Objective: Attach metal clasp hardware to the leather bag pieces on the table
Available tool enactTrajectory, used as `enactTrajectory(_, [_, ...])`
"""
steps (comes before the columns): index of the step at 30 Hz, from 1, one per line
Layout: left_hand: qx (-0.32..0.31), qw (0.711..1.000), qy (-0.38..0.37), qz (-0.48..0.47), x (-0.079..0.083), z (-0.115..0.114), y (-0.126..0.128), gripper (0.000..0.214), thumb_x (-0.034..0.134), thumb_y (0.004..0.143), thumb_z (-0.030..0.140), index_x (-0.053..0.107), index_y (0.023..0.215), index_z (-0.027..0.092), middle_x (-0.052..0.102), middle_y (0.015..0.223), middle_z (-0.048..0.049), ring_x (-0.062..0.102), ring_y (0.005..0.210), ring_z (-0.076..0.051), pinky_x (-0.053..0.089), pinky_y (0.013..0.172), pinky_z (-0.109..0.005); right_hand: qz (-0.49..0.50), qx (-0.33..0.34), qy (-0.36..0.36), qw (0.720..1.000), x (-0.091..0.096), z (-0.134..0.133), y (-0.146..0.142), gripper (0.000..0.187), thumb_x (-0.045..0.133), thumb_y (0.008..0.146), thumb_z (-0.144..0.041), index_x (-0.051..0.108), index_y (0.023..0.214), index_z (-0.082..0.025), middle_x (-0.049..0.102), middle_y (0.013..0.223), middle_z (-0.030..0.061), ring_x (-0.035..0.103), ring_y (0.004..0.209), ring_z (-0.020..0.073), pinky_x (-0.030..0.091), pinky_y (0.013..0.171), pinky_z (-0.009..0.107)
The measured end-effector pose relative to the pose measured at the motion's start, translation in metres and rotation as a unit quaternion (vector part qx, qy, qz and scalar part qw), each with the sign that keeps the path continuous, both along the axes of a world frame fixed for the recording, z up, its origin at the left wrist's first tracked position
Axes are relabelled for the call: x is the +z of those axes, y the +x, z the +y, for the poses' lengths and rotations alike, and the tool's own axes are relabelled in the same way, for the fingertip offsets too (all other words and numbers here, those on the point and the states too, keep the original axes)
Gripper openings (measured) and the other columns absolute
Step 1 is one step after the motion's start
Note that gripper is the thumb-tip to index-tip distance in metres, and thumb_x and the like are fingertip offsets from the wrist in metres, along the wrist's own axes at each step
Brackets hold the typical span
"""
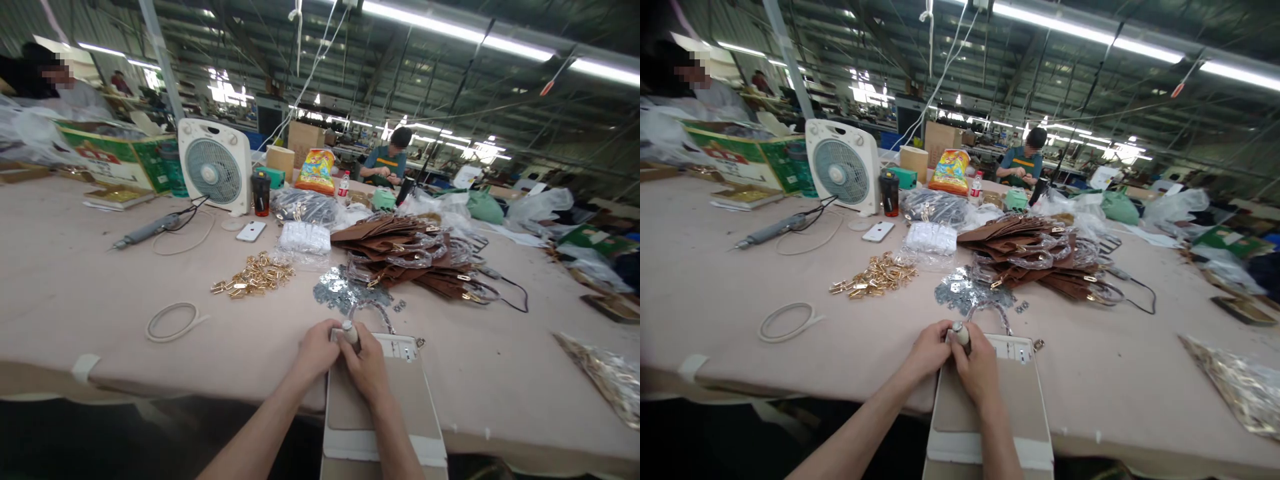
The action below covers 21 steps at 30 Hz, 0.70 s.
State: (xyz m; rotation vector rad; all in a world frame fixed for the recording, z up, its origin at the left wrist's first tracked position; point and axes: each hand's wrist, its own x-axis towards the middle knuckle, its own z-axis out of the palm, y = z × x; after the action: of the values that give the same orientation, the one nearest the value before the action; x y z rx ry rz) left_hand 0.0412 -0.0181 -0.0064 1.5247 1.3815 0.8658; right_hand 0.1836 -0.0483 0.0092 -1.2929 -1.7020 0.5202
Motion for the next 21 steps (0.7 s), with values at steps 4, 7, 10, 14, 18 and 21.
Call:
enactTrajectory(4, [-0.001, 1.0, -0.014, 0.01, 0.0, 0.0, 0.0, 0.037, 0.064, 0.079, 0.017, 0.076, 0.113, 0.024, 0.081, 0.104, -0.0036, 0.072, 0.098, -0.023, 0.054, 0.094, -0.03, 0.007, -0.01, -0.012, 1.0, 0.005, -0.003, -0.002, 0.032, 0.062, 0.098, -0.045, 0.069, 0.12, -0.023, 0.074, 0.112, 0.0078, 0.067, 0.102, 0.0265, 0.05, 0.094, 0.037])
enactTrajectory(7, [-0.006, 1.0, -0.021, 0.006, -0.001, 0.001, -0.001, 0.039, 0.068, 0.074, 0.017, 0.076, 0.111, 0.024, 0.081, 0.101, -0.0015, 0.072, 0.095, -0.022, 0.055, 0.088, -0.028, 0.046, -0.025, -0.039, 0.998, 0.013, -0.008, 0.008, 0.042, 0.064, 0.096, -0.05, 0.07, 0.127, -0.022, 0.073, 0.122, 0.0101, 0.067, 0.107, 0.0285, 0.052, 0.093, 0.039])
enactTrajectory(10, [-0.004, 1.0, -0.022, 0.002, -0.004, 0.002, 0.0, 0.041, 0.068, 0.072, 0.015, 0.076, 0.111, 0.024, 0.08, 0.101, -0.0004, 0.072, 0.095, -0.021, 0.054, 0.085, -0.026, 0.101, -0.029, -0.115, 0.988, 0.024, -0.017, 0.028, 0.05, 0.06, 0.097, -0.058, 0.07, 0.13, -0.023, 0.075, 0.106, 0.0096, 0.067, 0.077, 0.0239, 0.053, 0.064, 0.033])
enactTrajectory(14, [-0.003, 1.0, -0.026, 0.001, -0.007, 0.003, 0.0, 0.041, 0.068, 0.073, 0.016, 0.076, 0.113, 0.024, 0.08, 0.104, -0.0017, 0.072, 0.096, -0.021, 0.054, 0.086, -0.025, 0.107, -0.054, -0.144, 0.982, 0.036, -0.025, 0.057, 0.045, 0.065, 0.094, -0.058, 0.071, 0.119, -0.021, 0.07, 0.076, 0.0026, 0.06, 0.063, 0.0196, 0.048, 0.06, 0.031])
enactTrajectory(18, [-0.004, 1.0, -0.03, 0.001, -0.009, 0.005, 0.001, 0.042, 0.068, 0.075, 0.017, 0.075, 0.115, 0.023, 0.08, 0.104, -0.0018, 0.071, 0.096, -0.021, 0.053, 0.086, -0.025, 0.143, -0.081, -0.117, 0.98, 0.042, -0.025, 0.067, 0.042, 0.082, 0.082, -0.052, 0.071, 0.108, -0.02, 0.076, 0.1, 0.0074, 0.067, 0.082, 0.0234, 0.055, 0.074, 0.033])
enactTrajectory(21, [-0.004, 1.0, -0.028, 0.003, -0.009, 0.005, 0.001, 0.041, 0.069, 0.075, 0.017, 0.075, 0.115, 0.023, 0.08, 0.102, -0.0016, 0.072, 0.095, -0.021, 0.053, 0.086, -0.025, 0.17, -0.064, -0.112, 0.977, 0.042, -0.021, 0.062, 0.043, 0.084, 0.079, -0.05, 0.071, 0.106, -0.02, 0.075, 0.115, 0.0103, 0.069, 0.095, 0.0275, 0.057, 0.082, 0.037])
